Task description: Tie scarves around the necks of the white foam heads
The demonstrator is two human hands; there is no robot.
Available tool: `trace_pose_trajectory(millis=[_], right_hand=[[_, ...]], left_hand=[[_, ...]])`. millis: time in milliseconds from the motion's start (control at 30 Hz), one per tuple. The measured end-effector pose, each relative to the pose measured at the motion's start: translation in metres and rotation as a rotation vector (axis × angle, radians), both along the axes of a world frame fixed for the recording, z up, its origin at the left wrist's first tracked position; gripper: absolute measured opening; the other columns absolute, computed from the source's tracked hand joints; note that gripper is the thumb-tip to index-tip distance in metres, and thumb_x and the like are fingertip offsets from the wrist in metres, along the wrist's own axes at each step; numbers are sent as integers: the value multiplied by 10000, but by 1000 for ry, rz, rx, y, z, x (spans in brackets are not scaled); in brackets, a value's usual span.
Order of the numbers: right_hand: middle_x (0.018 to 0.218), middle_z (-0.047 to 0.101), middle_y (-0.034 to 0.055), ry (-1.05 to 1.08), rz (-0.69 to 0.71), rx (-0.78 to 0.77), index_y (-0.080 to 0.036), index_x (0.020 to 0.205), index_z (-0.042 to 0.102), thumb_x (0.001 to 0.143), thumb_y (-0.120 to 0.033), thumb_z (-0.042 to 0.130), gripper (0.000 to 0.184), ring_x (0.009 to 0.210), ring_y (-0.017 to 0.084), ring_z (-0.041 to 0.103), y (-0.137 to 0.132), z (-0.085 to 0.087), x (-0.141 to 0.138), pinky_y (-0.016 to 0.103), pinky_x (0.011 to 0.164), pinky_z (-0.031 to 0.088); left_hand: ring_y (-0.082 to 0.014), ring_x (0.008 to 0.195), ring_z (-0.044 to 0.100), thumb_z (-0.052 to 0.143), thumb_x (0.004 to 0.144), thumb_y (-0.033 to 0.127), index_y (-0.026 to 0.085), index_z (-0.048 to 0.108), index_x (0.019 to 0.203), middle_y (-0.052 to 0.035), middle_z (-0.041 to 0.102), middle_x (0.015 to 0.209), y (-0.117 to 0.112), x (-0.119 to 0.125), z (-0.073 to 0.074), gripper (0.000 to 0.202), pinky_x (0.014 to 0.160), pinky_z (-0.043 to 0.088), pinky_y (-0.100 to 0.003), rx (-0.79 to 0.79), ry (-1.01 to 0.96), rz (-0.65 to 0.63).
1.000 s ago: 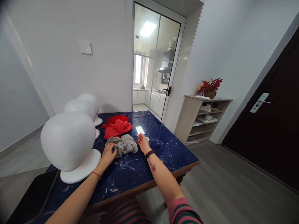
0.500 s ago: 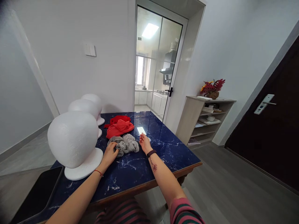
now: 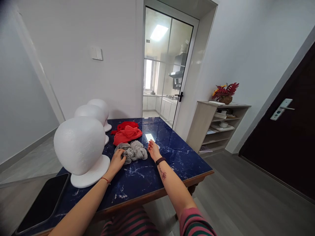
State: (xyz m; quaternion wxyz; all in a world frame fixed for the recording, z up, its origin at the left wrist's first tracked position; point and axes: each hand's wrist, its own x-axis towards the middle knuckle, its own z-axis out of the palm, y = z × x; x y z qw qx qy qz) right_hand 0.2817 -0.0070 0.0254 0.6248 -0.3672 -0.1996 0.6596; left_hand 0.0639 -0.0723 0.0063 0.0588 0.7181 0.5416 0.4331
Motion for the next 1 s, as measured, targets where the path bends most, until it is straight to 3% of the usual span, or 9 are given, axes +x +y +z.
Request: trace_pose_trajectory(millis=[1000], right_hand=[[546, 548, -15, 19, 7, 23, -170, 687, 581, 808, -266, 580, 153, 437, 69, 459, 5, -8, 3, 186, 425, 397]], left_hand=[[-220, 946, 545, 464, 738, 113, 175, 567, 890, -87, 570, 984, -1, 2, -2, 194, 892, 445, -412, 8, -5, 26]])
